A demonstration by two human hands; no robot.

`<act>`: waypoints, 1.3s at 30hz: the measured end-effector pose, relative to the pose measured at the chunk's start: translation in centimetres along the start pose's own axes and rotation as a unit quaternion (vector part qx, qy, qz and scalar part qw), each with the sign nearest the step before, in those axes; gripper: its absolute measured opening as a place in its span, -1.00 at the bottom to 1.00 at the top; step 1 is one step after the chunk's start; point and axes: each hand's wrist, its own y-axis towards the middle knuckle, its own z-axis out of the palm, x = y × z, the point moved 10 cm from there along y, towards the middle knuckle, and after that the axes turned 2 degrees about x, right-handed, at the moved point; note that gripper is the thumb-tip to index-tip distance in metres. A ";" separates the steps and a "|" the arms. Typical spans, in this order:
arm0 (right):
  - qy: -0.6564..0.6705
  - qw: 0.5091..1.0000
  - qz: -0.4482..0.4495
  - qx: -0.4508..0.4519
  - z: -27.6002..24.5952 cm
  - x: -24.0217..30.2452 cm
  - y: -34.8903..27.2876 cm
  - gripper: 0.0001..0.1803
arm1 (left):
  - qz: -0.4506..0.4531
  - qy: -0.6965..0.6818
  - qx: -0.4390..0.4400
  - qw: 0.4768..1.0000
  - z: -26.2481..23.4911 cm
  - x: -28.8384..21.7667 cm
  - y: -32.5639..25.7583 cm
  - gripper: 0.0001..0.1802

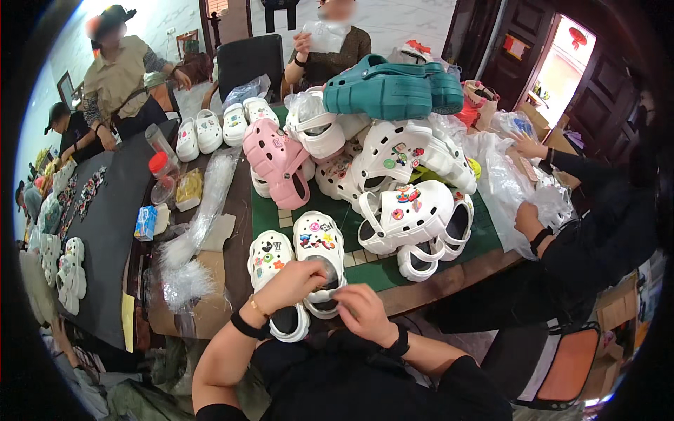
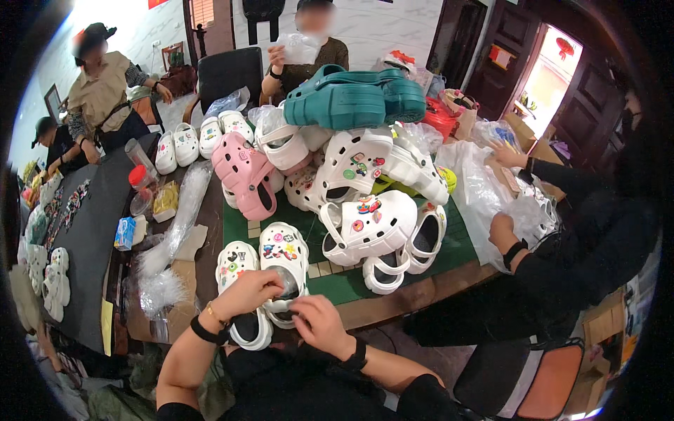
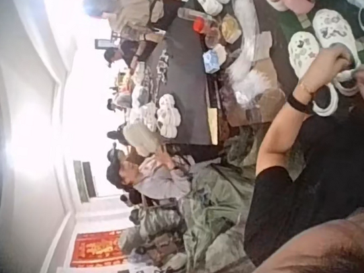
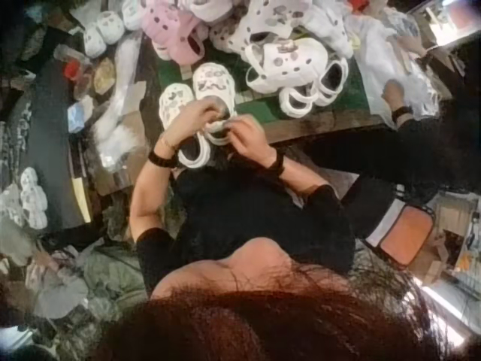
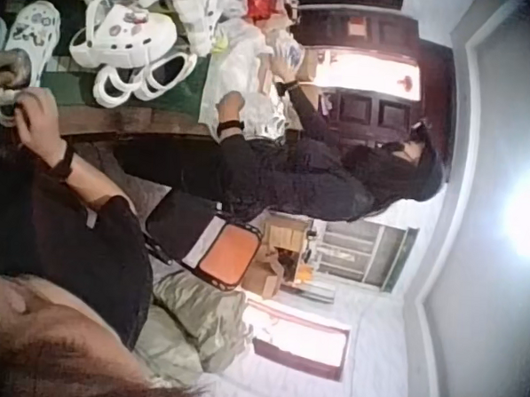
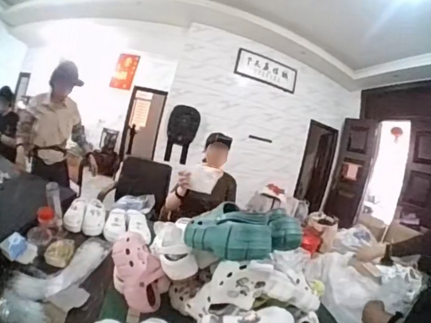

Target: Manually attaching decorative charms and components to clogs at a production table.

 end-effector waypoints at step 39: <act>0.214 0.957 0.180 0.080 6.4 -2.0 7.4 -0.78 | -0.088 -0.289 -0.373 0.877 -4.2 5.2 -7.9 -0.91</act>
